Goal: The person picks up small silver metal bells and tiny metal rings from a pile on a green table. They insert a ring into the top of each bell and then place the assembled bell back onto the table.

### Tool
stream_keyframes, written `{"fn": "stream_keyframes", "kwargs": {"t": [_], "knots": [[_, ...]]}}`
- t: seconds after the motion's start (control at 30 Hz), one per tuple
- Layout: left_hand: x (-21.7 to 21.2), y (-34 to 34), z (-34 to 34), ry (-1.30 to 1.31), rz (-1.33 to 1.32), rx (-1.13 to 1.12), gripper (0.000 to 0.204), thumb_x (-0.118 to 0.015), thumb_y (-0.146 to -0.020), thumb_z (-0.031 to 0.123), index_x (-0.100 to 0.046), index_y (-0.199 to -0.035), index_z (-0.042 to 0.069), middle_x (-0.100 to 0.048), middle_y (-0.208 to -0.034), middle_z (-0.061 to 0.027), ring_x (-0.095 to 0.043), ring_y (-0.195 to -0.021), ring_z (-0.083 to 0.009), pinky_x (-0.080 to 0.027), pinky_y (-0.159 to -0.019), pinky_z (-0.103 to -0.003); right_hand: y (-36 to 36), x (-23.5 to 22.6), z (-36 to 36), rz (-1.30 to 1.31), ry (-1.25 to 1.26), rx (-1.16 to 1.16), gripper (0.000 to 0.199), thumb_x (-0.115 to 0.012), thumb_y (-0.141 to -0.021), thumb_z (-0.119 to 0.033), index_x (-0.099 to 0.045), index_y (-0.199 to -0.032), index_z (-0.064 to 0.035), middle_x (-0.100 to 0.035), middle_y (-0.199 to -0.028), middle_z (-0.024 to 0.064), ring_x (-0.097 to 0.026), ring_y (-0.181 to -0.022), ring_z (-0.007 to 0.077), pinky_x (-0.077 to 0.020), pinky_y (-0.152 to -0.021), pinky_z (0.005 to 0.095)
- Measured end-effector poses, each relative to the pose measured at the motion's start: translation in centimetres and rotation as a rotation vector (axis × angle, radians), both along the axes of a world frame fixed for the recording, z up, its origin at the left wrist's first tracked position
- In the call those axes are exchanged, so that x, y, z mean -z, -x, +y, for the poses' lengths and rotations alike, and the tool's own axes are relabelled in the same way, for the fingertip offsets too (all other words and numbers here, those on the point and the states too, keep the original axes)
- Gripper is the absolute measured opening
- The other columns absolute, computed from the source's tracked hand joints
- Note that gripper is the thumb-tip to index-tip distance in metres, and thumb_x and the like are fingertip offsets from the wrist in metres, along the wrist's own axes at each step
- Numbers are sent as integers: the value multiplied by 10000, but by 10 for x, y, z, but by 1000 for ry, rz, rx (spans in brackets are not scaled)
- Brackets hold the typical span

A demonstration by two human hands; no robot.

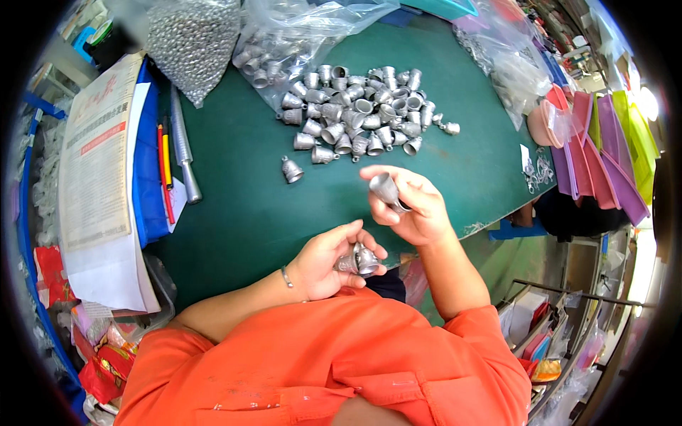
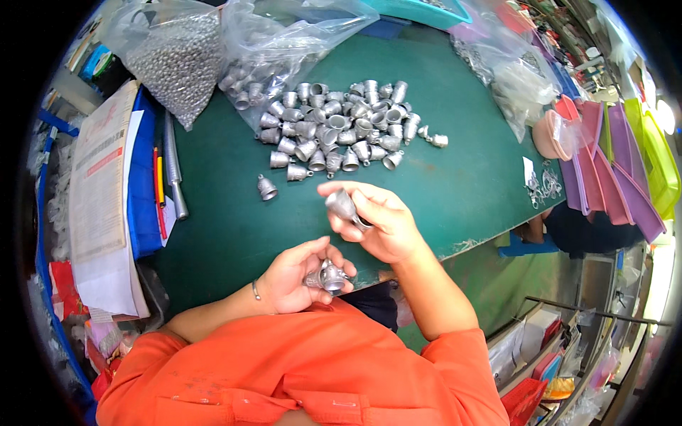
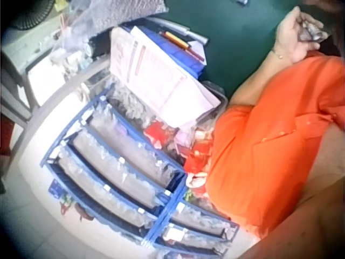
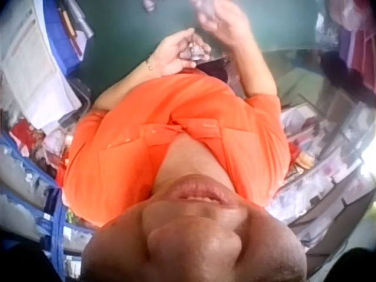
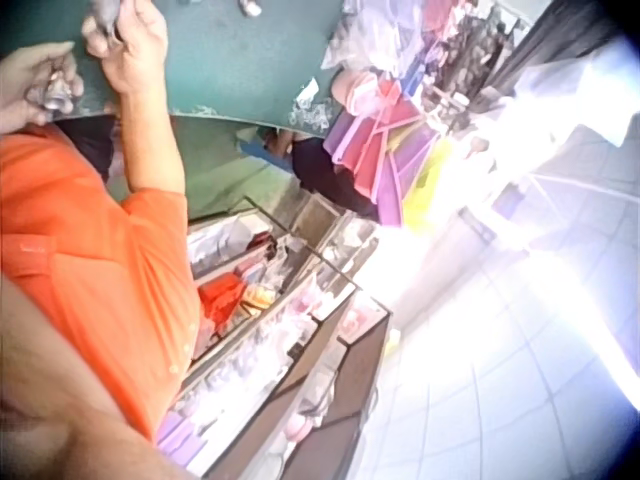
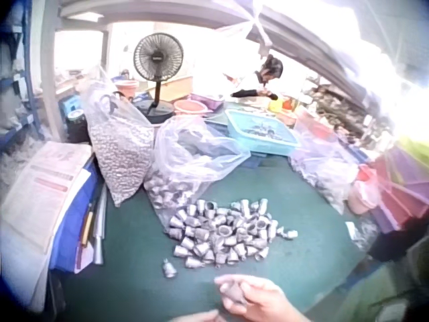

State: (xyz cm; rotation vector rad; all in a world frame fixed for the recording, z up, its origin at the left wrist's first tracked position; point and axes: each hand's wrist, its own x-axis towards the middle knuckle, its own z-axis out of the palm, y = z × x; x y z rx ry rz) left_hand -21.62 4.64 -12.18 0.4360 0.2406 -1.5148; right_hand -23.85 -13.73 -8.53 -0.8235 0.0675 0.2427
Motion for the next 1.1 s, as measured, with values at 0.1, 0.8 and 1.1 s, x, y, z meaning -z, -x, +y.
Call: {"fn": "stream_keyframes", "kwargs": {"t": [0.1, 0.8, 1.1], "knots": [[-2, 0, -1, 12, 11, -30, 466, -335, -935, 481, -537, -959, 61, -601, -972, -114, -632, -848, -248, -497, -495, -275, 1, -8, -6, -168, 350, -116, 330, -531, -910, -238, -611, -1071, 38, -528, -681, 8, -389, -538, 54, -311, -487, 195], [-6, -2, 3, -62, 28, -85, 111, -487, -832, 127, -544, -889, 52, -608, -975, -144, -644, -847, -280, -498, -481, -277, -33, 8, 9, -383, 894, 156, 270, -718, -725, -68, -626, -977, -36, -559, -837, 12, -521, -757, 103, -426, -698, 262], [-6, -3, 2, -44, 37, -85, 121, -479, -833, 126, -543, -894, 43, -591, -988, -154, -636, -853, -291, -509, -504, -292, -14, 11, 5, -4, -220, 50, 407, -543, -906, -220, -462, -1218, 28, -540, -941, 98, -438, -655, 97, -345, -533, 216]]}}
